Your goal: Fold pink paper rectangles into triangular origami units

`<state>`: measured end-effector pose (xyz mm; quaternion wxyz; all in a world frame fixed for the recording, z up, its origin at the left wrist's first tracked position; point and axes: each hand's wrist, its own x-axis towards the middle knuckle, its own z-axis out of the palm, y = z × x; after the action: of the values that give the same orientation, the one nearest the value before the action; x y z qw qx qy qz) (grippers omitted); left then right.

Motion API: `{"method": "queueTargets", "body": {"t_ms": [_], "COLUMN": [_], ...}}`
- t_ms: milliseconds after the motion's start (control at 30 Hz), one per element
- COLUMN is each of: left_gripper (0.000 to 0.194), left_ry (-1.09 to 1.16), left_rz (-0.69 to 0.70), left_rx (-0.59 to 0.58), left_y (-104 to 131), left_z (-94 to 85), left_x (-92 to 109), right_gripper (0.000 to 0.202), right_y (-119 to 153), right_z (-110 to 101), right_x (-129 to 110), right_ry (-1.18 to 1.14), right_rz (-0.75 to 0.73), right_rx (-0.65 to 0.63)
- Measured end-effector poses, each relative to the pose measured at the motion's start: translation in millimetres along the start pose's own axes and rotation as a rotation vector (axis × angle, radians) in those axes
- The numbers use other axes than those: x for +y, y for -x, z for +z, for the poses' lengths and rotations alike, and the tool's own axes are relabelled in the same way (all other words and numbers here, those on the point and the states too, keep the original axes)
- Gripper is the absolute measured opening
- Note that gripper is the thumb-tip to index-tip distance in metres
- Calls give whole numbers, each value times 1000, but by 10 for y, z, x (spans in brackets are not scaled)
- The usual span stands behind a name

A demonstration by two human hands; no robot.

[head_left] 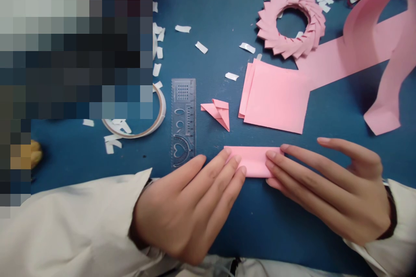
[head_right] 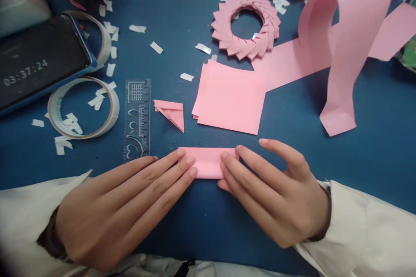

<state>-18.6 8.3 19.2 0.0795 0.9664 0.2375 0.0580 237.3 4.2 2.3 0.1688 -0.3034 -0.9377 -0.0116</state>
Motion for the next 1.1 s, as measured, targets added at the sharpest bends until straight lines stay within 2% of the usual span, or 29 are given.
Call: {"method": "queueTargets", "body": {"t_ms": [900,1100], "left_gripper": [43,34], "left_ry": [-49,-124], "left_rz": [50,120], "left_rx": [38,87], "left_y": [-8,-33], "left_z": [8,26], "left_x": [15,-7], "right_gripper": [13,13], "right_y": [5,-5], "right_z": [8,1], "right_x": [-2,1], "right_ry": [-8,-19], "right_rz": [-2,11], "right_rx": [-4,-14]}}
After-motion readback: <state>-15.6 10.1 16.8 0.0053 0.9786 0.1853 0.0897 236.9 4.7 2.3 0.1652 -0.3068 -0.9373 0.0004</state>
